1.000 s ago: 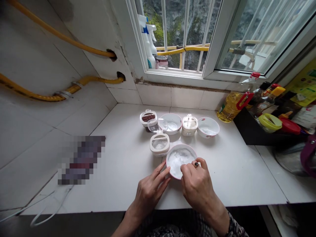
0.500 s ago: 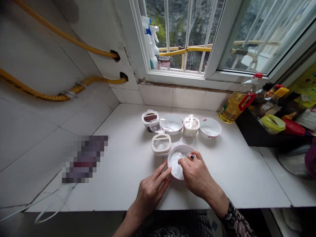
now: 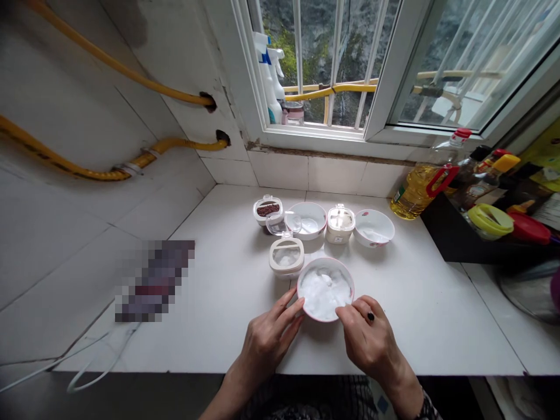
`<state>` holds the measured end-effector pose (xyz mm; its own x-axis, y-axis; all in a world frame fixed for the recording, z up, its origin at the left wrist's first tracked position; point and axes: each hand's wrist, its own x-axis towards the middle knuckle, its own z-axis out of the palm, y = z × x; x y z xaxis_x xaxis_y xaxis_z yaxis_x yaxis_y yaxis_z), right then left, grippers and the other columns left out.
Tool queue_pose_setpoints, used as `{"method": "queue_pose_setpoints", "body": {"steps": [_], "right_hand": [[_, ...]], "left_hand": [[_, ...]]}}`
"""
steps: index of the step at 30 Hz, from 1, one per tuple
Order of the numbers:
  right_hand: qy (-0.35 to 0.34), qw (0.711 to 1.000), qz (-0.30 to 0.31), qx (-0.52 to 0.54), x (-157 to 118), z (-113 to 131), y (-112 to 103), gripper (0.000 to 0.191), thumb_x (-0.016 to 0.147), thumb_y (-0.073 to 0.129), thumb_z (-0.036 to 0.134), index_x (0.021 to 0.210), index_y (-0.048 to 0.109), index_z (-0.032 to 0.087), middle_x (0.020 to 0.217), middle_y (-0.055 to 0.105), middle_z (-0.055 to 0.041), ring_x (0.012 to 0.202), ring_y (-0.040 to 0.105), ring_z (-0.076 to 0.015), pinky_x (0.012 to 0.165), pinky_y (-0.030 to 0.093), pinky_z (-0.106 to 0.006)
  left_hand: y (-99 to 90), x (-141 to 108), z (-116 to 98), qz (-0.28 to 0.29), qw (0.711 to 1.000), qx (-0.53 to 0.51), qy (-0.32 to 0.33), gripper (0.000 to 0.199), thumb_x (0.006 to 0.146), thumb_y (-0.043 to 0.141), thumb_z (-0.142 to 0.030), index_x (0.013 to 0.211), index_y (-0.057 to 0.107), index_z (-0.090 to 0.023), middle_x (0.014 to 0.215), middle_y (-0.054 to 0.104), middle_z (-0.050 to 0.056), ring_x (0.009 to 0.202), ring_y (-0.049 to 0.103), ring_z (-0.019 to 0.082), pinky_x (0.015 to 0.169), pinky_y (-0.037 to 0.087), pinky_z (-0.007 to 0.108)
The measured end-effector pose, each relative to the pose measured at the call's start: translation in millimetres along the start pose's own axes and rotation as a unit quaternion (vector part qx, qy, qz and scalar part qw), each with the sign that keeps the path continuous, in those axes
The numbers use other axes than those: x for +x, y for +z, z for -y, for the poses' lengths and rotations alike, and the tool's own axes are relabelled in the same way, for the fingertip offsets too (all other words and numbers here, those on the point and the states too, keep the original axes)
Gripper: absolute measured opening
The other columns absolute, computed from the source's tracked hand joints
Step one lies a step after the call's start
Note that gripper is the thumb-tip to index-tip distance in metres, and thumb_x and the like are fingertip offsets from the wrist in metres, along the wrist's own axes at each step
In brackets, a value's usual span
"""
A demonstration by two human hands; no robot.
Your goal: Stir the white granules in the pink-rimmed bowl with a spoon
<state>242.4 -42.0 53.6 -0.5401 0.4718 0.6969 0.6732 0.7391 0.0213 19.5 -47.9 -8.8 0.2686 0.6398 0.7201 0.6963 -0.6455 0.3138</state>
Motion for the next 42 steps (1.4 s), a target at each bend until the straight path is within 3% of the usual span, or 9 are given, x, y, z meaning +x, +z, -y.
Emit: {"method": "queue_pose_setpoints", "body": {"steps": [6,12,22,27,33,38,42], "right_hand": [[-0.002,1.000,-0.002,-0.013,-19,2,4,0.034,0.087,0.048,0.000,0.113,0.061,0.017,0.071,0.065,-0.0025,0.060,0.055,-0.0169,0.067,0.048,-0.036],[0.016,0.999,-0.030,-0.001,-23,0,8,0.036,0.087,0.052,0.002,0.118,0.060,0.017,0.076,0.068,-0.0040,0.061,0.057,-0.0173,0.067,0.050,-0.037],[0.008,0.999,-0.036,0.003,-22,-3,10,0.027,0.086,0.053,-0.001,0.106,0.061,0.013,0.078,0.069,-0.0070,0.065,0.058,-0.0188,0.068,0.050,-0.039],[0.108,0.990,-0.067,0.066,-8,-12,1,0.028,0.089,0.054,0.002,0.112,0.060,0.017,0.081,0.068,-0.0071,0.074,0.064,-0.0208,0.070,0.053,-0.037],[0.226,0.958,0.008,0.175,22,-29,-7,0.010,0.094,0.053,0.017,0.098,0.062,0.021,0.070,0.067,-0.0009,0.062,0.064,-0.0161,0.056,0.052,-0.026],[0.262,0.940,0.052,0.214,54,-47,-1,0.012,0.092,0.053,0.024,0.089,0.064,0.020,0.076,0.068,-0.0028,0.063,0.063,-0.0152,0.053,0.047,-0.024],[0.265,0.919,0.067,0.285,67,-64,17,0.015,0.090,0.051,0.024,0.083,0.063,0.019,0.074,0.064,-0.0023,0.065,0.058,-0.0148,0.058,0.045,-0.025]], "left_hand": [[-0.5,0,-1,-0.001,1.000,0.006,-0.008,0.029,0.095,0.055,-0.013,0.124,0.058,-0.013,0.126,0.066,0.021,0.098,0.074,0.023,0.073,0.062,0.025],[-0.9,1,-2,0.011,1.000,0.011,-0.011,0.031,0.096,0.052,-0.015,0.127,0.055,-0.016,0.127,0.066,0.019,0.102,0.072,0.023,0.073,0.062,0.025],[-0.4,2,-3,0.010,1.000,0.018,-0.012,0.026,0.098,0.049,-0.016,0.123,0.057,-0.014,0.125,0.066,0.020,0.096,0.074,0.021,0.068,0.061,0.025],[-0.7,2,-4,0.010,1.000,0.014,-0.010,0.025,0.097,0.050,-0.014,0.121,0.059,-0.012,0.126,0.065,0.021,0.099,0.073,0.023,0.069,0.062,0.026],[0.3,2,-3,0.011,1.000,0.019,-0.014,0.025,0.098,0.049,-0.015,0.121,0.058,-0.013,0.130,0.063,0.021,0.101,0.072,0.023,0.071,0.062,0.026],[2.3,0,-2,0.009,0.999,0.026,-0.016,0.026,0.098,0.048,-0.014,0.122,0.057,-0.015,0.126,0.066,0.020,0.103,0.072,0.023,0.071,0.062,0.025],[1.5,1,-2,0.003,1.000,0.017,-0.008,0.027,0.097,0.047,-0.010,0.123,0.057,-0.014,0.126,0.065,0.021,0.107,0.071,0.024,0.074,0.062,0.024]]}}
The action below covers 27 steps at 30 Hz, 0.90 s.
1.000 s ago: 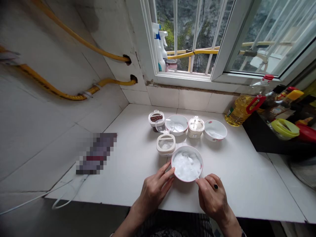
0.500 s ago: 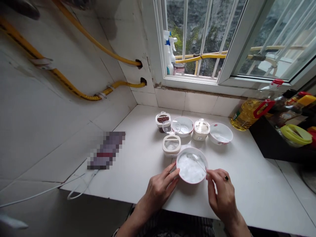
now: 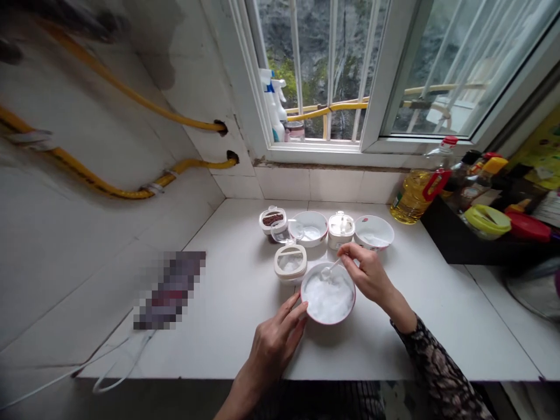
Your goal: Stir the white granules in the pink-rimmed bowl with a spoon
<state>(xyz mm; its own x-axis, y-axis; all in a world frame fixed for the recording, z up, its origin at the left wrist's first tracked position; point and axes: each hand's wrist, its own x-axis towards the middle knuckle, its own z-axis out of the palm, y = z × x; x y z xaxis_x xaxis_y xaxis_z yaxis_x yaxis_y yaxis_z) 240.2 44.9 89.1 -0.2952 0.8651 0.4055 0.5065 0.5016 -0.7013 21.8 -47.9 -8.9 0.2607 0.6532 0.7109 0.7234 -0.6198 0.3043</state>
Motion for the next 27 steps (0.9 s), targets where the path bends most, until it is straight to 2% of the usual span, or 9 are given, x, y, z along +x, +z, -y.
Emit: {"method": "queue_pose_setpoints", "body": {"steps": [3,8,11,18,20,23,27], "right_hand": [[0.018,0.998,-0.004,0.062,3,-17,9,0.017,0.091,0.048,0.025,0.084,0.062,0.019,0.068,0.058,0.0000,0.057,0.051,-0.0130,0.055,0.041,-0.025],[0.038,0.993,-0.020,0.110,-6,-30,17,0.019,0.091,0.045,0.024,0.084,0.061,0.018,0.065,0.052,0.0015,0.054,0.047,-0.0121,0.053,0.038,-0.025],[0.012,0.995,-0.023,0.095,-9,-28,17,0.018,0.091,0.045,0.022,0.082,0.060,0.019,0.066,0.054,0.0009,0.057,0.047,-0.0129,0.056,0.038,-0.026],[-0.020,0.999,0.017,0.040,-11,-25,23,0.018,0.087,0.048,0.016,0.079,0.064,0.020,0.068,0.061,-0.0021,0.072,0.052,-0.0185,0.069,0.042,-0.030],[0.000,0.999,0.002,0.044,-11,-25,24,0.020,0.086,0.047,0.016,0.077,0.064,0.021,0.063,0.058,-0.0015,0.073,0.052,-0.0195,0.069,0.042,-0.030],[0.049,0.995,-0.037,0.073,-11,-26,25,0.020,0.085,0.046,0.017,0.074,0.063,0.021,0.059,0.055,-0.0002,0.065,0.049,-0.0176,0.065,0.040,-0.030],[0.096,0.985,-0.042,0.136,-11,-25,26,0.019,0.084,0.045,0.021,0.073,0.061,0.020,0.056,0.050,0.0017,0.052,0.043,-0.0140,0.055,0.036,-0.027]], "left_hand": [[-1.9,1,0,0.009,1.000,-0.006,0.000,0.029,0.098,0.044,-0.009,0.124,0.056,-0.013,0.126,0.065,0.020,0.110,0.069,0.024,0.077,0.061,0.025],[-1.4,-3,1,0.007,1.000,0.003,0.006,0.027,0.099,0.045,-0.012,0.123,0.058,-0.014,0.123,0.067,0.020,0.100,0.073,0.022,0.069,0.061,0.022],[0.4,-5,2,-0.004,1.000,0.006,0.012,0.027,0.099,0.047,-0.012,0.123,0.059,-0.014,0.124,0.067,0.021,0.094,0.075,0.022,0.065,0.060,0.021],[2.5,-7,4,-0.006,1.000,-0.006,0.003,0.027,0.099,0.049,-0.013,0.124,0.060,-0.015,0.126,0.066,0.019,0.087,0.076,0.019,0.064,0.059,0.020],[2.9,-8,4,-0.006,1.000,-0.003,0.006,0.027,0.098,0.051,-0.012,0.124,0.060,-0.014,0.126,0.066,0.019,0.085,0.076,0.019,0.063,0.058,0.020],[3.2,-10,4,-0.006,1.000,-0.004,0.005,0.028,0.098,0.051,-0.012,0.125,0.060,-0.015,0.127,0.066,0.019,0.088,0.075,0.020,0.064,0.058,0.020],[2.0,-9,4,0.000,1.000,0.003,0.009,0.029,0.097,0.051,-0.011,0.124,0.060,-0.015,0.127,0.066,0.019,0.094,0.075,0.021,0.066,0.059,0.021]]}}
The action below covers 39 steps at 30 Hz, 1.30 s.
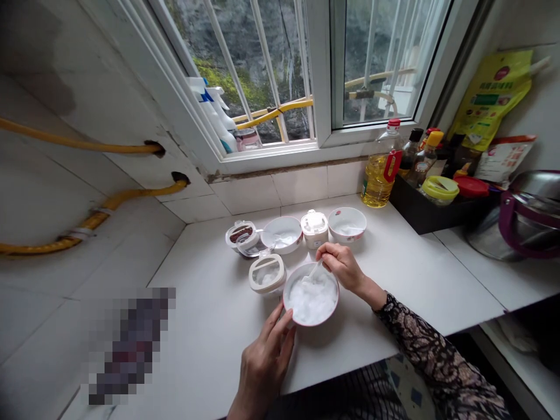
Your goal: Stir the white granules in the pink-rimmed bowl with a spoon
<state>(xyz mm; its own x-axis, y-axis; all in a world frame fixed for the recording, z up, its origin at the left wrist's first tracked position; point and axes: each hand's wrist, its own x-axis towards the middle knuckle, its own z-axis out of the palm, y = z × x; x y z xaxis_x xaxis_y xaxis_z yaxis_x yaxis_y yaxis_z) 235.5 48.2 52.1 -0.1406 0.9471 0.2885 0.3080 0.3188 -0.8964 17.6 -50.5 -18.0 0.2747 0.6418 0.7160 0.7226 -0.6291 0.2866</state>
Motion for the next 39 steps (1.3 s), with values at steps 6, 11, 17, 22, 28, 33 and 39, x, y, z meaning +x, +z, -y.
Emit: {"method": "queue_pose_setpoints", "body": {"steps": [6,11,17,22,28,33,39], "right_hand": [[-0.014,0.999,-0.026,-0.016,-1,2,0,0.018,0.080,0.047,0.021,0.070,0.062,0.020,0.059,0.052,0.0006,0.058,0.046,-0.0148,0.057,0.036,-0.027],[0.055,0.994,-0.027,0.092,2,-2,2,0.015,0.076,0.048,0.026,0.068,0.060,0.019,0.051,0.045,0.0043,0.046,0.039,-0.0108,0.047,0.029,-0.025],[0.121,0.977,-0.042,0.172,8,-9,-1,0.013,0.070,0.051,0.026,0.065,0.060,0.018,0.042,0.043,0.0062,0.042,0.038,-0.0100,0.047,0.029,-0.025],[0.140,0.965,-0.050,0.214,12,-9,-2,0.013,0.070,0.055,0.027,0.069,0.063,0.017,0.043,0.050,0.0047,0.044,0.043,-0.0110,0.051,0.035,-0.027],[0.062,0.977,-0.024,0.204,10,12,15,0.016,0.084,0.055,0.032,0.087,0.062,0.017,0.062,0.061,0.0010,0.060,0.057,-0.0145,0.067,0.047,-0.031],[-0.173,0.984,0.008,-0.036,3,26,31,0.016,0.096,0.044,0.020,0.099,0.060,0.019,0.077,0.067,-0.0035,0.073,0.062,-0.0177,0.079,0.047,-0.036],[-0.308,0.941,0.012,-0.140,-1,29,29,0.022,0.095,0.041,0.011,0.101,0.060,0.020,0.077,0.070,-0.0047,0.073,0.061,-0.0187,0.086,0.045,-0.040]], "left_hand": [[-2.6,4,-2,0.002,1.000,0.000,0.006,0.028,0.098,0.049,-0.011,0.124,0.059,-0.014,0.125,0.066,0.020,0.094,0.075,0.021,0.064,0.059,0.021],[-3.1,5,-2,0.005,1.000,-0.005,0.005,0.028,0.099,0.048,-0.012,0.124,0.059,-0.015,0.126,0.066,0.019,0.099,0.073,0.022,0.067,0.060,0.021],[-2.8,3,-2,0.010,1.000,-0.006,0.001,0.030,0.098,0.048,-0.011,0.126,0.058,-0.016,0.128,0.065,0.019,0.099,0.073,0.021,0.065,0.060,0.020],[-2.7,3,-2,0.005,1.000,0.003,0.004,0.028,0.098,0.048,-0.012,0.124,0.059,-0.015,0.126,0.066,0.019,0.098,0.074,0.022,0.065,0.060,0.021],[-2.6,5,-2,0.003,1.000,0.002,0.011,0.028,0.098,0.047,-0.011,0.123,0.059,-0.013,0.125,0.067,0.020,0.101,0.073,0.022,0.068,0.061,0.021],[-1.4,4,-1,0.001,1.000,0.003,0.015,0.031,0.098,0.047,-0.009,0.126,0.057,-0.013,0.126,0.066,0.020,0.101,0.073,0.021,0.067,0.060,0.020],[0.8,-3,3,0.025,1.000,-0.003,0.001,0.036,0.096,0.050,-0.010,0.131,0.055,-0.016,0.132,0.062,0.018,0.102,0.073,0.022,0.068,0.061,0.020]]}}
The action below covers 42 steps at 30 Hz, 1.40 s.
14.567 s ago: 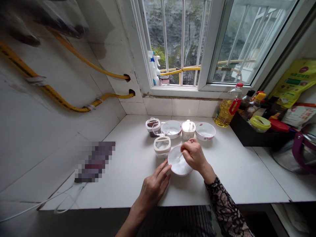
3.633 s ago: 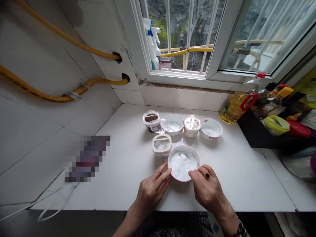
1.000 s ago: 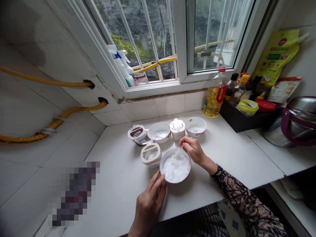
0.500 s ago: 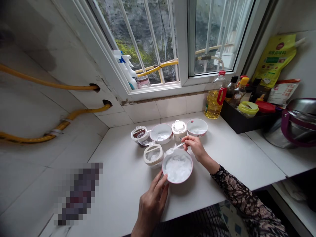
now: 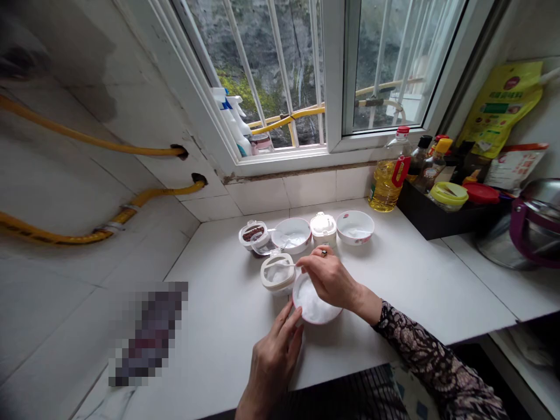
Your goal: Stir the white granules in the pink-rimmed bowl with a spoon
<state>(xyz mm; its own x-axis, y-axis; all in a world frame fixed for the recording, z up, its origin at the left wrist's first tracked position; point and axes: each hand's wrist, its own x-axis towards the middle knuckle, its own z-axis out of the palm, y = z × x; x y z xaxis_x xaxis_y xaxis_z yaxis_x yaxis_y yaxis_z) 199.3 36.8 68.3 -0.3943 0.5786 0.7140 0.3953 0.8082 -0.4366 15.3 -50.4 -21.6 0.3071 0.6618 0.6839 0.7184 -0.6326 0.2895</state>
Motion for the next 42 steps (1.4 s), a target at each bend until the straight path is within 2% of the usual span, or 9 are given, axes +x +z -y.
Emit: {"method": "queue_pose_setpoints", "body": {"steps": [3,7,12,17,20,23,27,34,42], "right_hand": [[0.105,0.991,-0.061,0.054,-1,-4,-12,0.017,0.094,0.045,0.017,0.095,0.062,0.020,0.071,0.067,-0.0032,0.072,0.060,-0.0188,0.079,0.047,-0.037],[0.206,0.974,-0.057,0.074,-7,-17,-23,0.019,0.087,0.045,0.021,0.077,0.061,0.022,0.055,0.057,0.0011,0.060,0.054,-0.0175,0.070,0.045,-0.034],[0.205,0.978,-0.018,0.034,-13,-30,-20,0.020,0.081,0.046,0.017,0.071,0.062,0.022,0.052,0.055,0.0007,0.068,0.055,-0.0197,0.073,0.043,-0.034],[0.205,0.977,0.022,0.061,-13,-27,-13,0.021,0.080,0.047,0.013,0.071,0.063,0.022,0.051,0.061,0.0006,0.070,0.057,-0.0204,0.076,0.044,-0.035],[0.267,0.957,-0.001,0.117,-11,-27,-15,0.019,0.080,0.047,0.015,0.070,0.062,0.021,0.050,0.059,0.0022,0.058,0.055,-0.0167,0.068,0.045,-0.032],[0.343,0.916,-0.033,0.208,-11,-30,-17,0.016,0.076,0.047,0.020,0.067,0.061,0.019,0.046,0.054,0.0037,0.046,0.050,-0.0132,0.055,0.042,-0.027],[0.386,0.880,-0.050,0.271,-10,-35,-19,0.015,0.072,0.050,0.023,0.065,0.061,0.018,0.043,0.053,0.0034,0.044,0.048,-0.0127,0.051,0.039,-0.027],[0.412,0.853,-0.069,0.312,-8,-37,-20,0.013,0.069,0.053,0.023,0.063,0.063,0.017,0.041,0.054,0.0031,0.042,0.046,-0.0119,0.052,0.037,-0.026],[0.429,0.842,-0.073,0.318,-10,-39,-19,0.013,0.067,0.053,0.024,0.061,0.062,0.017,0.040,0.052,0.0031,0.042,0.046,-0.0117,0.052,0.035,-0.027]], "left_hand": [[0.5,-2,1,0.001,1.000,-0.001,-0.003,0.038,0.096,0.051,-0.010,0.133,0.054,-0.017,0.133,0.062,0.018,0.102,0.073,0.021,0.068,0.061,0.020],[-0.7,0,-1,-0.004,1.000,-0.003,-0.004,0.037,0.096,0.050,-0.011,0.132,0.055,-0.018,0.131,0.064,0.017,0.103,0.072,0.023,0.071,0.062,0.022],[-3.0,4,-3,-0.012,1.000,-0.008,0.001,0.031,0.097,0.049,-0.010,0.126,0.058,-0.015,0.129,0.065,0.019,0.099,0.073,0.023,0.070,0.062,0.022],[-3.3,6,-5,-0.017,1.000,-0.001,0.005,0.029,0.097,0.049,-0.010,0.124,0.059,-0.014,0.126,0.066,0.020,0.097,0.074,0.022,0.069,0.061,0.021],[-3.0,6,-4,-0.017,1.000,-0.003,0.004,0.030,0.097,0.050,-0.011,0.125,0.059,-0.015,0.127,0.066,0.019,0.100,0.073,0.023,0.070,0.061,0.022],[-2.7,4,-3,-0.015,1.000,-0.005,0.000,0.032,0.097,0.050,-0.011,0.127,0.058,-0.016,0.128,0.065,0.019,0.102,0.073,0.023,0.068,0.061,0.021],[-3.1,4,-4,-0.012,1.000,-0.007,0.000,0.033,0.097,0.049,-0.010,0.128,0.057,-0.016,0.129,0.064,0.019,0.106,0.071,0.025,0.070,0.062,0.023],[-4.3,6,-5,-0.015,1.000,0.001,0.008,0.030,0.098,0.048,-0.010,0.126,0.058,-0.014,0.127,0.065,0.020,0.106,0.071,0.024,0.070,0.061,0.022],[-3.6,4,-4,-0.010,1.000,0.001,0.002,0.030,0.098,0.048,-0.011,0.127,0.058,-0.015,0.129,0.064,0.019,0.100,0.073,0.022,0.067,0.060,0.020]]}}
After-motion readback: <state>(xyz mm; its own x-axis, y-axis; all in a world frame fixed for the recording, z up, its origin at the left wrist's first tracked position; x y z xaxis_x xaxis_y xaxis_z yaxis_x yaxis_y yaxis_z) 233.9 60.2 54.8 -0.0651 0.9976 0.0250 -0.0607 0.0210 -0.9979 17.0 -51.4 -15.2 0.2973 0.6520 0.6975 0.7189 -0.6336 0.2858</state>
